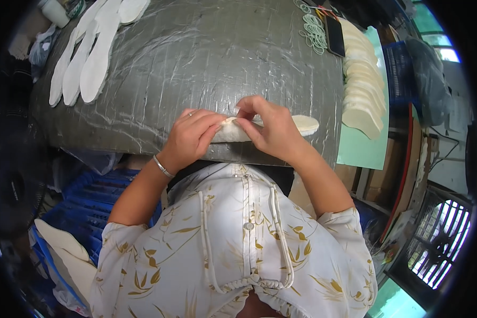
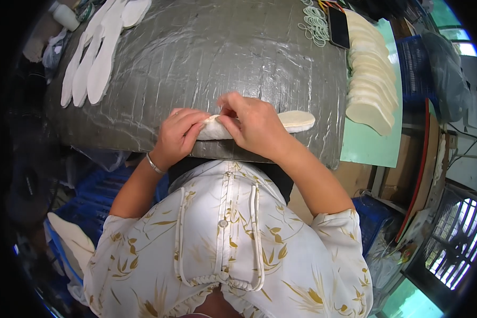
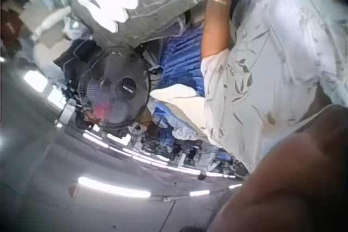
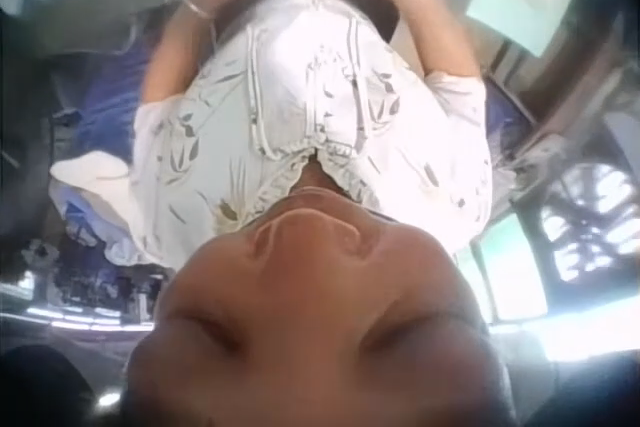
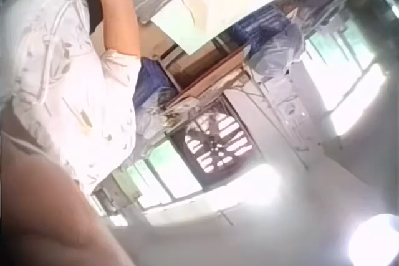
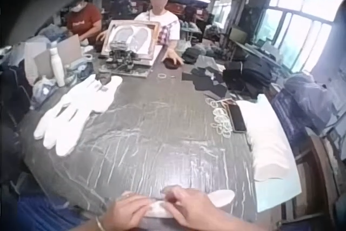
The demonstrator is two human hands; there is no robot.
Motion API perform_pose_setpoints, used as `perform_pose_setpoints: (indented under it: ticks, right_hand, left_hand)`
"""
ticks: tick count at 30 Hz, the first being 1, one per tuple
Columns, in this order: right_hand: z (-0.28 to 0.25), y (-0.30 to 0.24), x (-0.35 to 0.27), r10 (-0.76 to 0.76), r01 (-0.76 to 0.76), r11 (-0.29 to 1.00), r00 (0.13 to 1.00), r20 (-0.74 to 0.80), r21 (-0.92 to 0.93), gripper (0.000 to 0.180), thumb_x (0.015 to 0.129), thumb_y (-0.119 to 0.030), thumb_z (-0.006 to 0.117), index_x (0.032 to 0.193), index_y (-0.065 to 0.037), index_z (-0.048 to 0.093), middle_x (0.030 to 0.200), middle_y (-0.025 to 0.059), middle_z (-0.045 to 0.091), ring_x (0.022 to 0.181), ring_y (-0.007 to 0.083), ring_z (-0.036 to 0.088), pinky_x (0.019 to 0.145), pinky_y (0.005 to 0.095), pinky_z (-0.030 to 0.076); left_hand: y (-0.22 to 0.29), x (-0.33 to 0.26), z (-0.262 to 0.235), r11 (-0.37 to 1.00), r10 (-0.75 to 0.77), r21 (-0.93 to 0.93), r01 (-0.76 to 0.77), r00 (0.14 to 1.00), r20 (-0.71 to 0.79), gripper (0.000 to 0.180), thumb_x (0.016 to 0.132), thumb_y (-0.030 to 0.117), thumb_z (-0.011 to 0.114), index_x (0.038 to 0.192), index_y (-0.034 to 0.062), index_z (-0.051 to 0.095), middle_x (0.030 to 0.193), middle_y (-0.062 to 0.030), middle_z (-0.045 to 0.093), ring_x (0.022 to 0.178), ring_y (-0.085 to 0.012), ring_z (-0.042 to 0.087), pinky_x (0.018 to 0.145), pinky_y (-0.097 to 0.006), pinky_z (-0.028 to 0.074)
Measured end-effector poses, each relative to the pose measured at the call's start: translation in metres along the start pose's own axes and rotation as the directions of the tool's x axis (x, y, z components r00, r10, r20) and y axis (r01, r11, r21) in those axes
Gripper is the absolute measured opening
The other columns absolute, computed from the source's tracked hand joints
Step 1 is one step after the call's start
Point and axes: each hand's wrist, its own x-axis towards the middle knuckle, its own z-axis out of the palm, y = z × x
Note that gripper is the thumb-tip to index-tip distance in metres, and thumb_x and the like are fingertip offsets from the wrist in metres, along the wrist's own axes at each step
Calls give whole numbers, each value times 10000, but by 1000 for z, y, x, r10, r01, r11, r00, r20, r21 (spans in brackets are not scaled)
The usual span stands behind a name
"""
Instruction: Checking and stacking shoe insoles at a workbench.
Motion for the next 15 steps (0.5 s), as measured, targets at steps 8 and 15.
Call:
perform_pose_setpoints:
  ticks: [8,15]
  right_hand:
    - [-28,14,-19,-51,49,997,998,-39,-57,254,878,-179,712,1091,-42,707,924,105,712,847,290,670,818,404,492]
    - [-1,16,-12,-135,129,986,989,-57,-109,130,835,-101,729,951,-54,695,855,85,678,776,272,630,730,375,467]
  left_hand:
    - [1,0,3,997,-73,-17,72,995,-67,161,879,-11,625,1029,21,670,962,-107,703,840,-271,662,767,-351,479]
    - [-4,-1,1,999,-49,23,49,999,-13,203,894,42,642,1095,24,651,1017,-111,695,889,-250,663,806,-339,484]
